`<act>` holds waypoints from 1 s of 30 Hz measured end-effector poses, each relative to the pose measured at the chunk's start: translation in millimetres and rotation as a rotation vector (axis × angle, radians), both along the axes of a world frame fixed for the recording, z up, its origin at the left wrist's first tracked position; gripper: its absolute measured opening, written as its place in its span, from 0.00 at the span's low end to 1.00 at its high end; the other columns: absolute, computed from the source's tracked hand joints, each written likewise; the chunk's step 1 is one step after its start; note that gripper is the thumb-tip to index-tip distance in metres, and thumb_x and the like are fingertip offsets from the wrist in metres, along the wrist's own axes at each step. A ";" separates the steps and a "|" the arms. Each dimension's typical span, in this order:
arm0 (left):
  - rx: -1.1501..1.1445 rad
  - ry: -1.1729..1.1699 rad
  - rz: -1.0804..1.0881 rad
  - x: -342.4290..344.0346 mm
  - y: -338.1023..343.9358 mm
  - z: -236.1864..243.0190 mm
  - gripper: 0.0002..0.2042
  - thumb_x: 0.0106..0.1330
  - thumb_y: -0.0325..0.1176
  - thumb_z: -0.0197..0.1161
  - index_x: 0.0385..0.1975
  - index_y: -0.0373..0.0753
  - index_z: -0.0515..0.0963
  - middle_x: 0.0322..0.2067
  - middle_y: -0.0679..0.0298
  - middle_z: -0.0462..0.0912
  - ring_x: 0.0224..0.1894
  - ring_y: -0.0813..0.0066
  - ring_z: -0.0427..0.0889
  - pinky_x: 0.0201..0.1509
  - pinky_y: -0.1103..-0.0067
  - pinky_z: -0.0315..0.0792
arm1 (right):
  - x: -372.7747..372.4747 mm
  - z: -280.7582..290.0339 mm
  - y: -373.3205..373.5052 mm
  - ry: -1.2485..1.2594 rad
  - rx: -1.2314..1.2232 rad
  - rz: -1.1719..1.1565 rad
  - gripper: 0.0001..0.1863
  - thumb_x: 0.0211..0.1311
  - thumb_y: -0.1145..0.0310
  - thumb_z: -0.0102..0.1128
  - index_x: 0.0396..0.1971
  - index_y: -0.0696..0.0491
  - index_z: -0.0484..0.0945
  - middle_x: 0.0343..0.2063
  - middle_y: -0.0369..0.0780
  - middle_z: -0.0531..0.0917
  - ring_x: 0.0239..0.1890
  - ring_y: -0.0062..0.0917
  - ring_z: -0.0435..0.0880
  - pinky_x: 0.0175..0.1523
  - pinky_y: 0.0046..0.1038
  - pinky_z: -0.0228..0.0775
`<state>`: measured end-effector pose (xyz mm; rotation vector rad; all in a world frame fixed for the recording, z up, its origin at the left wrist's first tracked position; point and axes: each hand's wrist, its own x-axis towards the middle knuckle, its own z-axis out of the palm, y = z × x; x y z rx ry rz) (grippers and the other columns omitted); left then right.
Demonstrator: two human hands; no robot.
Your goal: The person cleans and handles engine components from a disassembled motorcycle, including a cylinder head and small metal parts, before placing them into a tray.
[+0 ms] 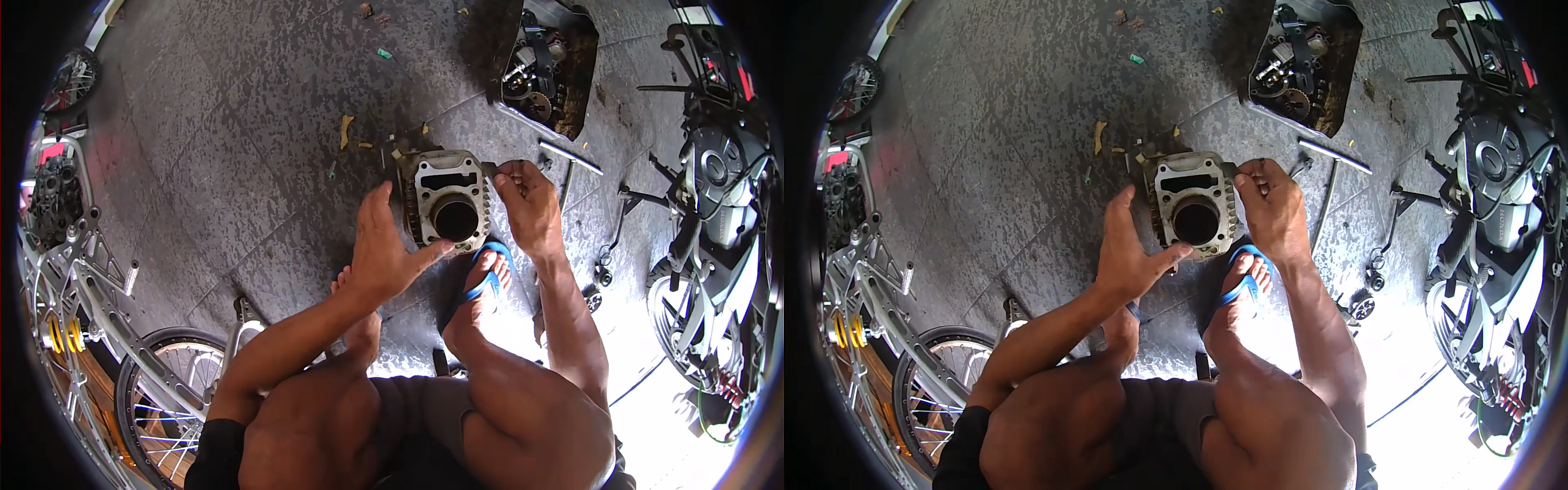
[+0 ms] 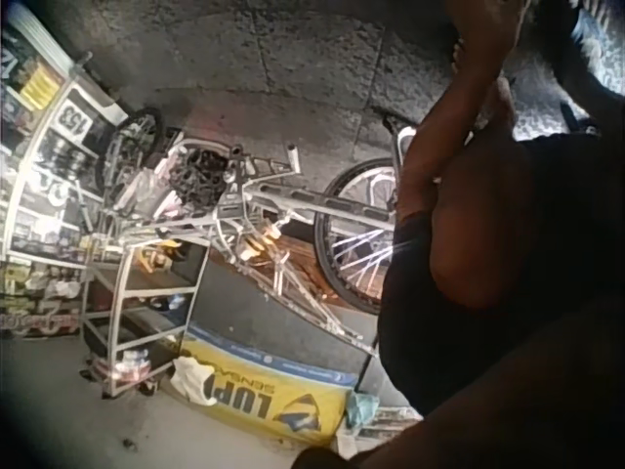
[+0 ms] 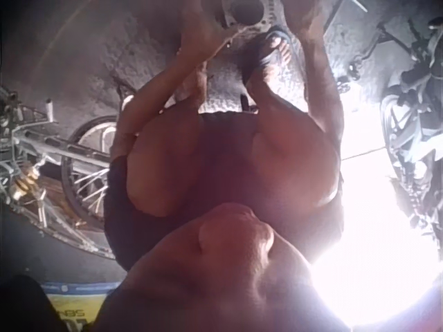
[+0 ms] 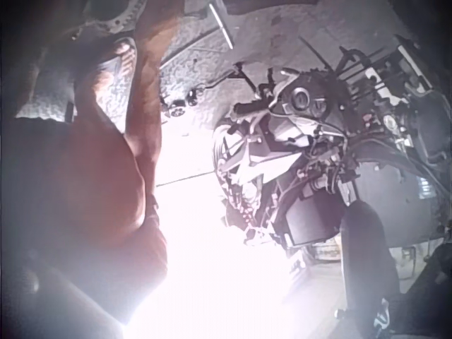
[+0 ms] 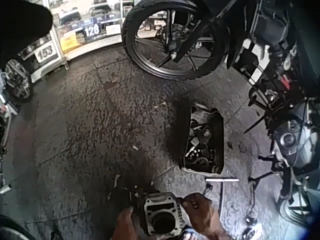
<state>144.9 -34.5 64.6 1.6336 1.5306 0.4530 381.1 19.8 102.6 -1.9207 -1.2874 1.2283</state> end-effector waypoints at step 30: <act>0.257 0.235 -0.301 4.8 22.5 -2.1 0.69 0.40 0.61 0.82 0.77 0.31 0.46 0.76 0.46 0.54 0.78 0.47 0.54 0.78 0.48 0.53 | -17.1 -7.6 -5.3 -0.208 0.224 0.145 0.06 0.63 0.75 0.64 0.36 0.61 0.80 0.32 0.50 0.82 0.34 0.46 0.86 0.41 0.40 0.78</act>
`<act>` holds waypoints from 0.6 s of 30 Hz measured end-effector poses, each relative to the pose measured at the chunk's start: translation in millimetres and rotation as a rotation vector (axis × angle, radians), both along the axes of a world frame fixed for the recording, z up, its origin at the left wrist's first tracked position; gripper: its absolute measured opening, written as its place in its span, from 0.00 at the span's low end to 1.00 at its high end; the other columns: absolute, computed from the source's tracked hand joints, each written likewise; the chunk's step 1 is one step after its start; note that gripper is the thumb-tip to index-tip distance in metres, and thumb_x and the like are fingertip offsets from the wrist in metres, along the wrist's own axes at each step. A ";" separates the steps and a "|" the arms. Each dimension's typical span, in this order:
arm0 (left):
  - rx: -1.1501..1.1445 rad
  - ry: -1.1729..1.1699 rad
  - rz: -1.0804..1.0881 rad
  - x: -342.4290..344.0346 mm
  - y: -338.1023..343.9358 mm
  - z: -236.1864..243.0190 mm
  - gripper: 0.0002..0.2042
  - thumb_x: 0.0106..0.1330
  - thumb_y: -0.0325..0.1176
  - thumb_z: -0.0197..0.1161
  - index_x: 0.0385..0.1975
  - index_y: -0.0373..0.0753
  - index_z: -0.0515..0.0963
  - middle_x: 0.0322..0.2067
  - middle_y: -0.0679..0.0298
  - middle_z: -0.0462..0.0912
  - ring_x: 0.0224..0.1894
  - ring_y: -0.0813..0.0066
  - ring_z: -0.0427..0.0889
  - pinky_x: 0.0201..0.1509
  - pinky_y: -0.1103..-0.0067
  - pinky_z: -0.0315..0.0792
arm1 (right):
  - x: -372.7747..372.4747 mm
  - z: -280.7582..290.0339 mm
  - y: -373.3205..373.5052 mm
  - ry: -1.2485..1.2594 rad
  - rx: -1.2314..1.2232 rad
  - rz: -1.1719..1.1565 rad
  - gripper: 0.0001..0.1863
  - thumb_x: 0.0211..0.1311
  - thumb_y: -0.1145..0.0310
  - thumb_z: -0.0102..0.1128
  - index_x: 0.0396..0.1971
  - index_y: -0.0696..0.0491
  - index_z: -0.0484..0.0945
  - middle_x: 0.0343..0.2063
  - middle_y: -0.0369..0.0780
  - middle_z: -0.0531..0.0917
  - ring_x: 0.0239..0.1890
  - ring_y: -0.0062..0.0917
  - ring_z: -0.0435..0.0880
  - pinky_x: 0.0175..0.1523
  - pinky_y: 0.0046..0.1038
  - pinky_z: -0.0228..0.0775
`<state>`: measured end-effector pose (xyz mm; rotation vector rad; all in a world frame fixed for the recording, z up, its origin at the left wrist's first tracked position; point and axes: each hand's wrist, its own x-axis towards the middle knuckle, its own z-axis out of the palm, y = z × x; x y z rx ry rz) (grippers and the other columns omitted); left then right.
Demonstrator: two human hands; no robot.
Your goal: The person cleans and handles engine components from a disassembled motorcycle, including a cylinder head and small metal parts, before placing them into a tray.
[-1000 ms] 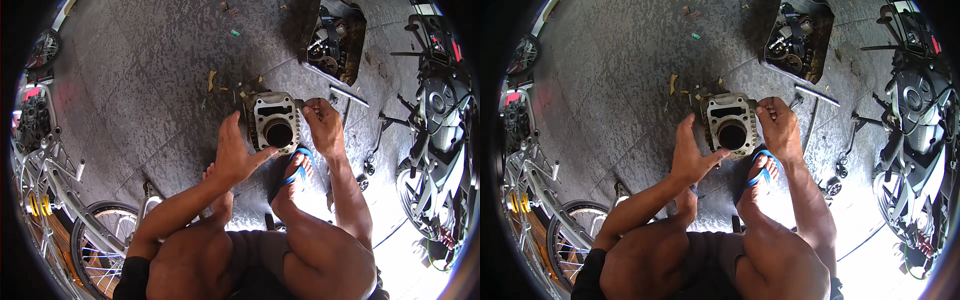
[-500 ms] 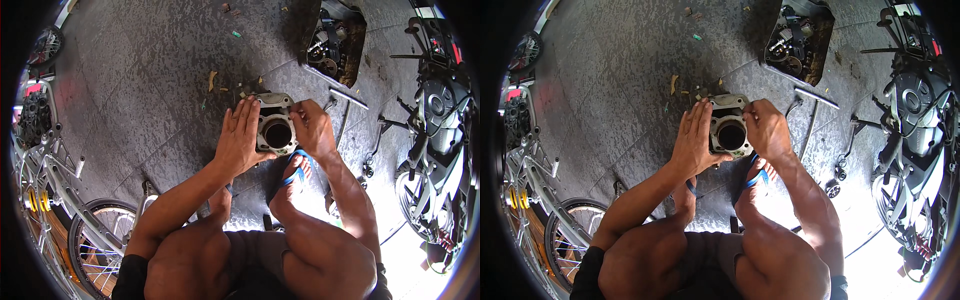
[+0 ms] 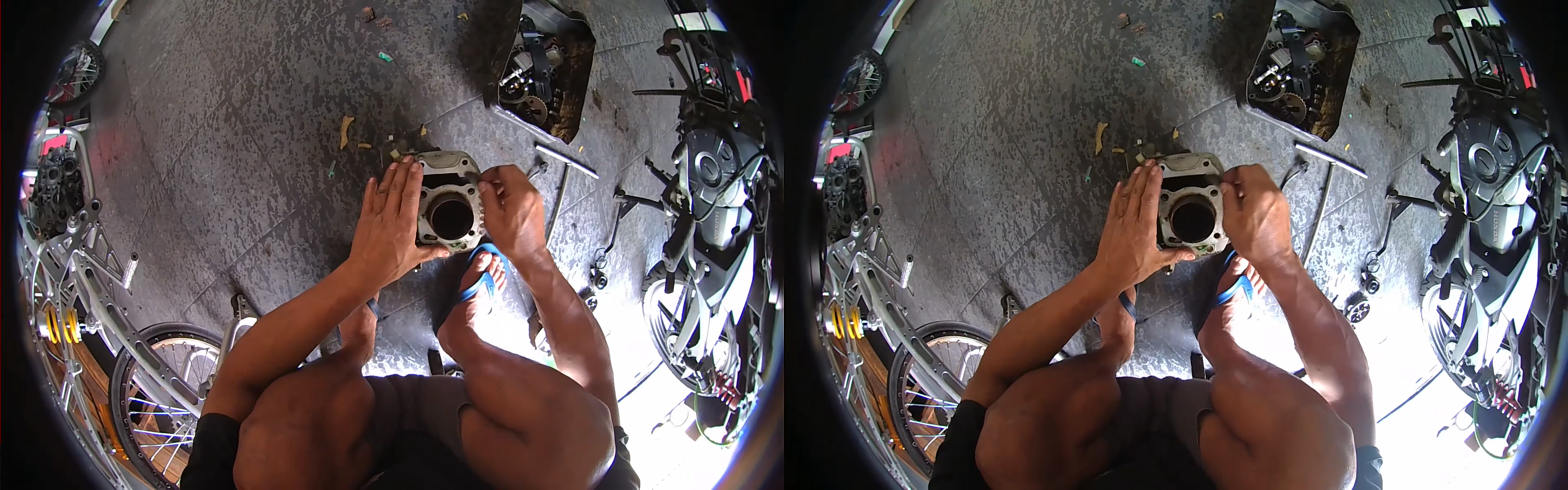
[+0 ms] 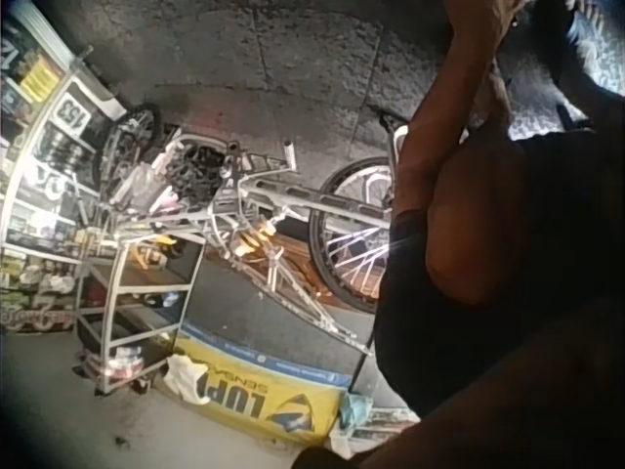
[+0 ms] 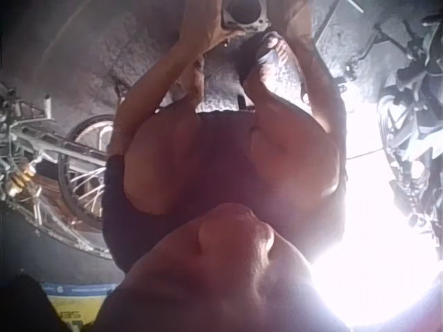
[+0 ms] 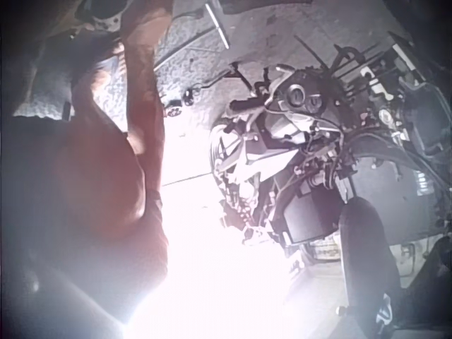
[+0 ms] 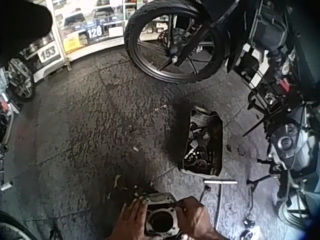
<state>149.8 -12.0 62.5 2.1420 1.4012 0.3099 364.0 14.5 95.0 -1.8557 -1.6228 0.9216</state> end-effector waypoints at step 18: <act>-0.031 -0.015 0.006 -0.5 -1.9 2.0 0.68 0.41 0.57 0.83 0.77 0.33 0.43 0.75 0.44 0.54 0.78 0.44 0.54 0.78 0.48 0.52 | -1.8 -0.3 -12.4 -0.036 -0.030 0.081 0.06 0.63 0.73 0.62 0.37 0.60 0.80 0.35 0.50 0.82 0.37 0.50 0.84 0.43 0.44 0.76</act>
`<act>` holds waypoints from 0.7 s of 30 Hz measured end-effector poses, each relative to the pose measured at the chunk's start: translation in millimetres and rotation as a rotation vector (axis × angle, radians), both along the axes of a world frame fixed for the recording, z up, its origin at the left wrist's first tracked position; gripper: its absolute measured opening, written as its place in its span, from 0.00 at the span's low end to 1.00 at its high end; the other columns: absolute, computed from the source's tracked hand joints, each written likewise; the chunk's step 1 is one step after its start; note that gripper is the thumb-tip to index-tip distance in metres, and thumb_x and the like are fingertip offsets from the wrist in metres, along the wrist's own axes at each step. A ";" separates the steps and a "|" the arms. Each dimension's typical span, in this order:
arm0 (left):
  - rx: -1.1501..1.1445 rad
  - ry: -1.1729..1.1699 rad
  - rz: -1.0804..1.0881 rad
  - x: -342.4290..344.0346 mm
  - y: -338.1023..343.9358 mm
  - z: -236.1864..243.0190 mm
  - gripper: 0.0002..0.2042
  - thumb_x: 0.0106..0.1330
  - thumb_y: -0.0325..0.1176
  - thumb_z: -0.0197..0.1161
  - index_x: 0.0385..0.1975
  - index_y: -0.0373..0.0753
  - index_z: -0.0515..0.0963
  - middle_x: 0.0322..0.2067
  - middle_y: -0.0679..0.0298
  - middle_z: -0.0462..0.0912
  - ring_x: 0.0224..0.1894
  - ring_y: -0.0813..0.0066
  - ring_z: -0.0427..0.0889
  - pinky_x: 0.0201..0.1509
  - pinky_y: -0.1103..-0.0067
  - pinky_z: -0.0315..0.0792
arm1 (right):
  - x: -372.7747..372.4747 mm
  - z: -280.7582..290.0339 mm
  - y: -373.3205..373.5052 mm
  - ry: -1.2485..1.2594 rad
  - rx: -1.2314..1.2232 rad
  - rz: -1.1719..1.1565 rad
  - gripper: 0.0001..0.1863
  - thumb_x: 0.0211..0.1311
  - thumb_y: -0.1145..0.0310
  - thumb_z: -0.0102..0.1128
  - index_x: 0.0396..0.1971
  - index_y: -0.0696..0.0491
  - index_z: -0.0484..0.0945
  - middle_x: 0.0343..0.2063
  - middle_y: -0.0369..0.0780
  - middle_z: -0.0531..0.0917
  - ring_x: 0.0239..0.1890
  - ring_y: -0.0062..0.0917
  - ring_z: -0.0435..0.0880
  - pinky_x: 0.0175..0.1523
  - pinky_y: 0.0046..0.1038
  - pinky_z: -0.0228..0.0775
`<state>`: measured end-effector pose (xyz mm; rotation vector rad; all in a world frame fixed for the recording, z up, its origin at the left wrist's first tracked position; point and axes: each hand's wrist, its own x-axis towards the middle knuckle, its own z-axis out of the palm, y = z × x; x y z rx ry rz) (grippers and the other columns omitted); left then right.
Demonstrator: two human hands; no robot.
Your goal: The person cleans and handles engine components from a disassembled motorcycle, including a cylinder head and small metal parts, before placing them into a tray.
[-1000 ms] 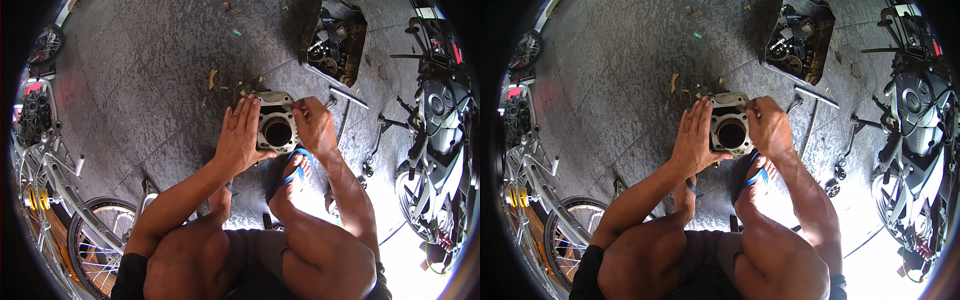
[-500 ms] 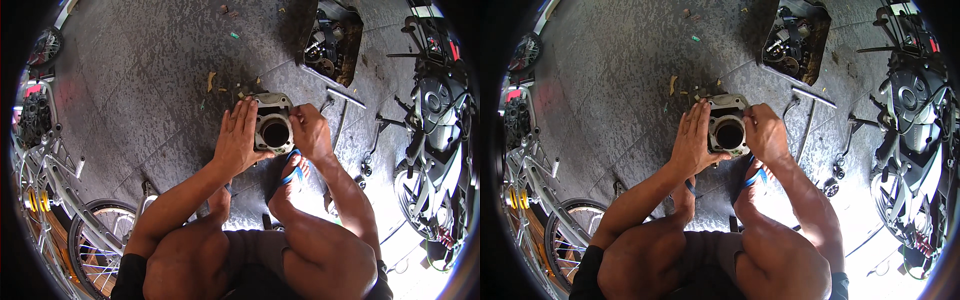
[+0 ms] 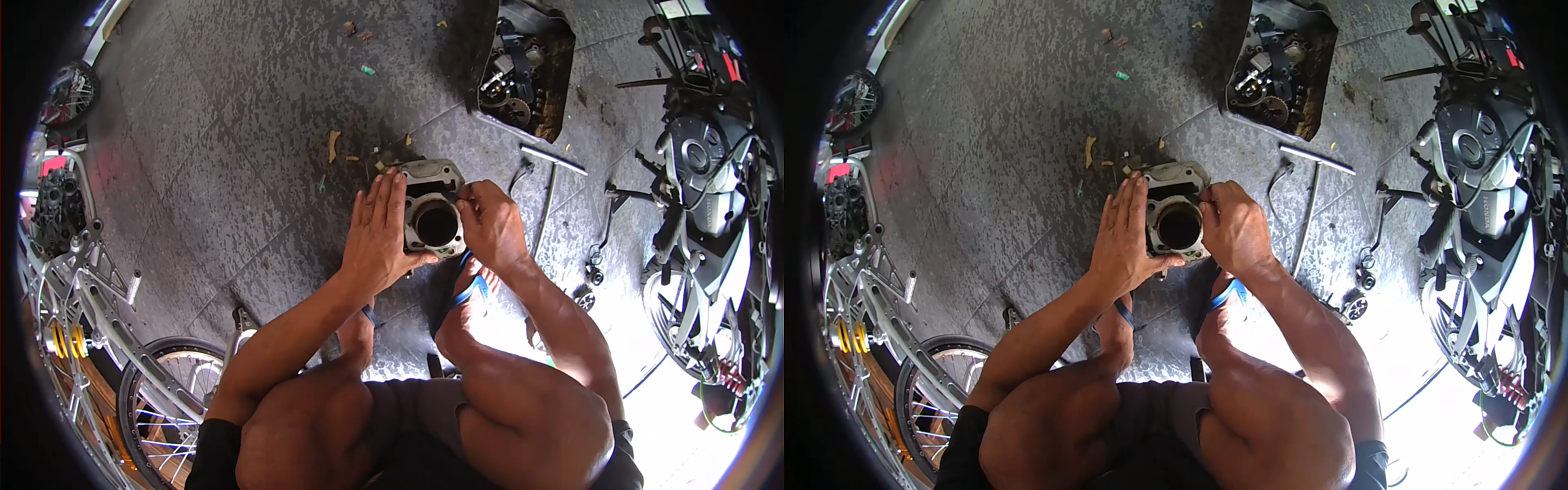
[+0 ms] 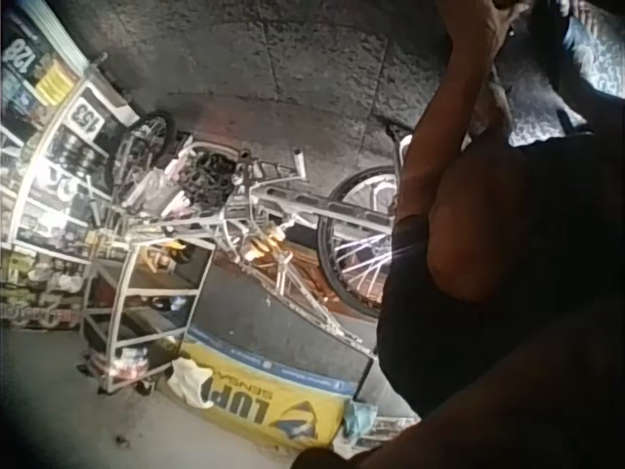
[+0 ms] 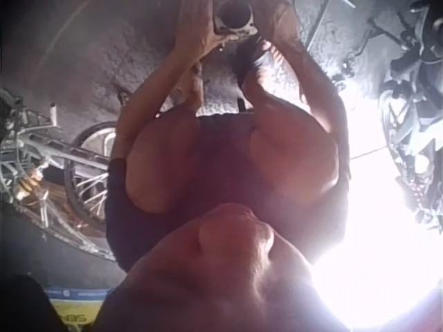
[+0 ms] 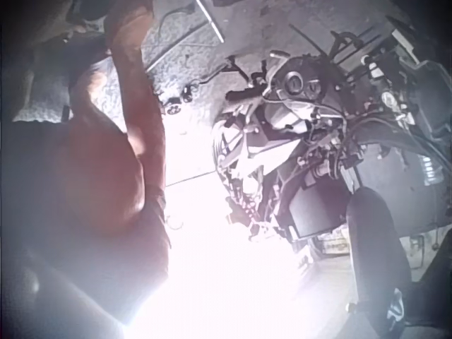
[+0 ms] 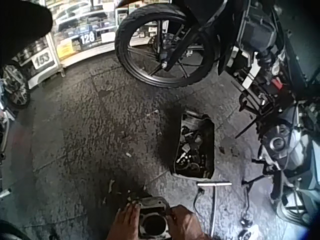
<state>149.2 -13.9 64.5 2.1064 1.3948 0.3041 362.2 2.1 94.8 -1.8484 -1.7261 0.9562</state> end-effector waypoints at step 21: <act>-0.008 0.068 -0.027 5.9 3.7 1.7 0.71 0.39 0.61 0.81 0.76 0.29 0.42 0.75 0.40 0.51 0.78 0.43 0.52 0.79 0.53 0.52 | 6.1 -4.9 5.7 0.038 0.013 -0.107 0.07 0.63 0.72 0.63 0.37 0.59 0.82 0.35 0.51 0.84 0.38 0.48 0.86 0.44 0.42 0.78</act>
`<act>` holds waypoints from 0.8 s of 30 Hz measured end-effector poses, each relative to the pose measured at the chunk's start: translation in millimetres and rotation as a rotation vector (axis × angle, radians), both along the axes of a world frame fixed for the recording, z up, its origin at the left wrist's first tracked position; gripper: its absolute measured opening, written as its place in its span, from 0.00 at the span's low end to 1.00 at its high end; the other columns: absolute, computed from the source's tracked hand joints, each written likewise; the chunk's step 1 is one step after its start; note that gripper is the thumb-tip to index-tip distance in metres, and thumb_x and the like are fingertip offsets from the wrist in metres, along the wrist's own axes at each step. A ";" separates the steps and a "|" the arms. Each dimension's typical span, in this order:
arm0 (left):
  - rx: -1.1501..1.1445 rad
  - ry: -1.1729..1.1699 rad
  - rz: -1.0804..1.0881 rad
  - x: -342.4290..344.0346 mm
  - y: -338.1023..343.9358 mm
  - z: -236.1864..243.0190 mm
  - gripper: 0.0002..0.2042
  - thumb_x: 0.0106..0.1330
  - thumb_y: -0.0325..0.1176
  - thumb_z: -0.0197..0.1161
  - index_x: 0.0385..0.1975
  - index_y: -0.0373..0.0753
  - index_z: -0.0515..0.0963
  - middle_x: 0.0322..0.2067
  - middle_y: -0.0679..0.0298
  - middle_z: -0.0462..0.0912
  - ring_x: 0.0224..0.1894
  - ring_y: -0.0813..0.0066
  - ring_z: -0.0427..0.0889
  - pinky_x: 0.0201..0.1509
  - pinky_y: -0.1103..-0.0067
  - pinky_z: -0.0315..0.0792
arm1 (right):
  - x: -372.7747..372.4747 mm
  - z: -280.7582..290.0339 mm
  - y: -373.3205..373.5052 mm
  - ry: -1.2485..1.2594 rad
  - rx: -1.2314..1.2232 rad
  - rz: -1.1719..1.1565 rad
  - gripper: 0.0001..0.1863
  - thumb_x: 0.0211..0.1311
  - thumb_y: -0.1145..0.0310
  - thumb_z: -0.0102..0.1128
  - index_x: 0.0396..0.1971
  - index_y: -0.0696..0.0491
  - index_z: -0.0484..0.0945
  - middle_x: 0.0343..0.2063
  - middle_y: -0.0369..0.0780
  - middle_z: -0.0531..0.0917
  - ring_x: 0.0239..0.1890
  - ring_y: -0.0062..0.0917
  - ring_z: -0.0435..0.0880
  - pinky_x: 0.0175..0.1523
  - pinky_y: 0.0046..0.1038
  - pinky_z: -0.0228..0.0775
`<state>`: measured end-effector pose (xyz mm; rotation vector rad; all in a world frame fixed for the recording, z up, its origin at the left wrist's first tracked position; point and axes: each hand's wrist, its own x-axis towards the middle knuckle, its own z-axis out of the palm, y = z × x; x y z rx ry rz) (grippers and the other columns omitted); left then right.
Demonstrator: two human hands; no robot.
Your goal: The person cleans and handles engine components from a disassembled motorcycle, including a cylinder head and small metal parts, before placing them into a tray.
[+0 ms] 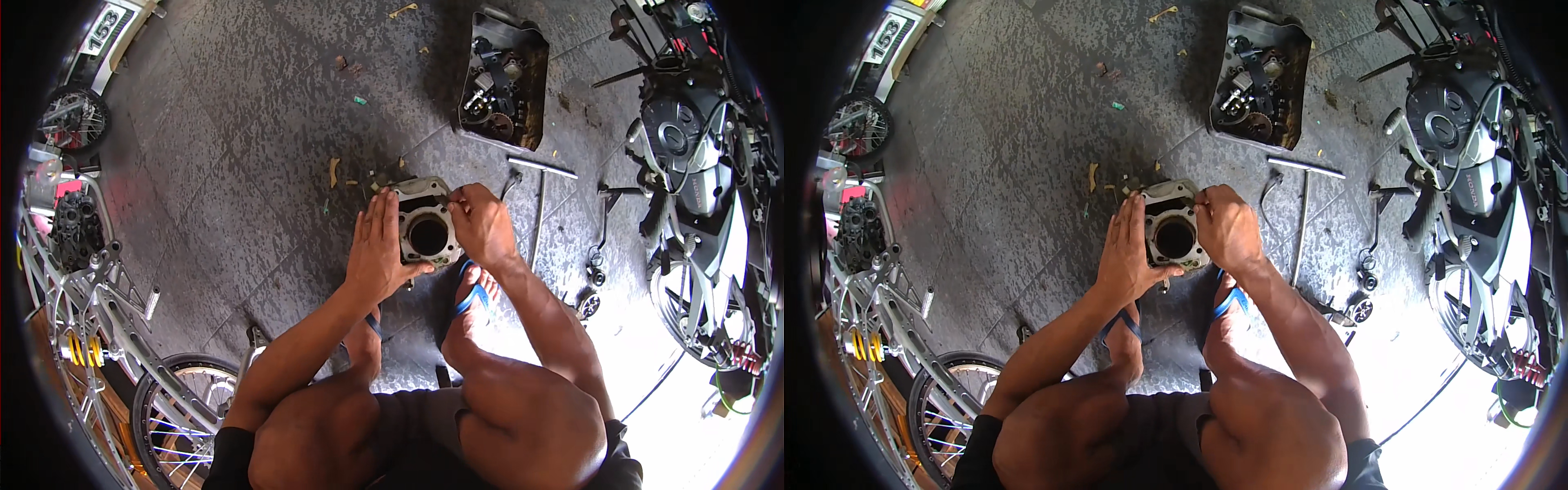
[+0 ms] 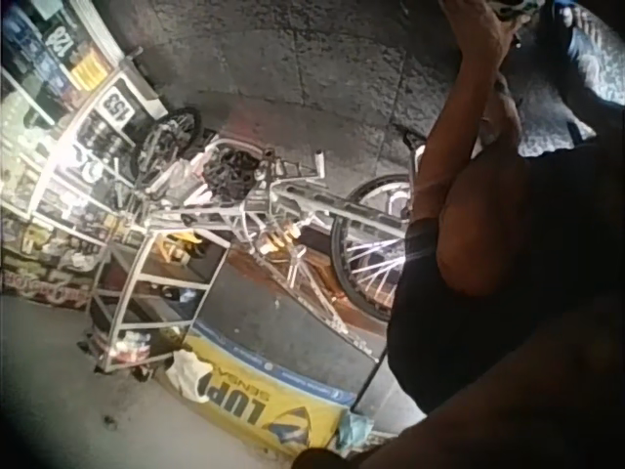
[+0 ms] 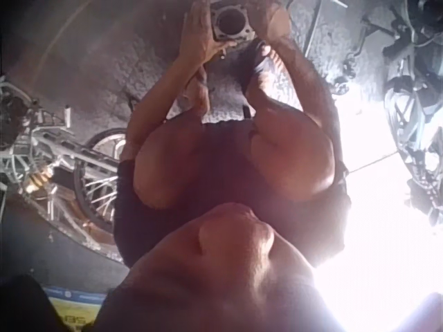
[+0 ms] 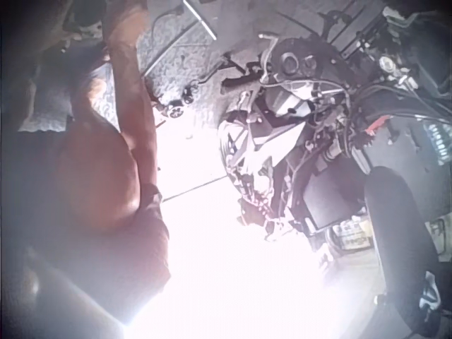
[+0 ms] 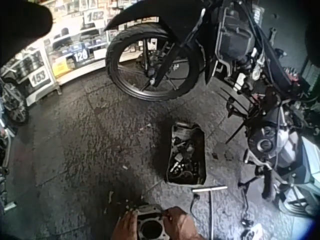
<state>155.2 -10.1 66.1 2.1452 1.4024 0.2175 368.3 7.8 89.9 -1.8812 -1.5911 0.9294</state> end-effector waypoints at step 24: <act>0.022 -0.085 0.029 -2.6 -1.2 -1.9 0.68 0.41 0.57 0.83 0.77 0.32 0.44 0.76 0.45 0.54 0.78 0.44 0.55 0.78 0.50 0.54 | -2.3 5.8 -2.5 -0.074 0.044 0.113 0.04 0.61 0.76 0.63 0.35 0.59 0.80 0.33 0.49 0.81 0.38 0.49 0.83 0.44 0.43 0.76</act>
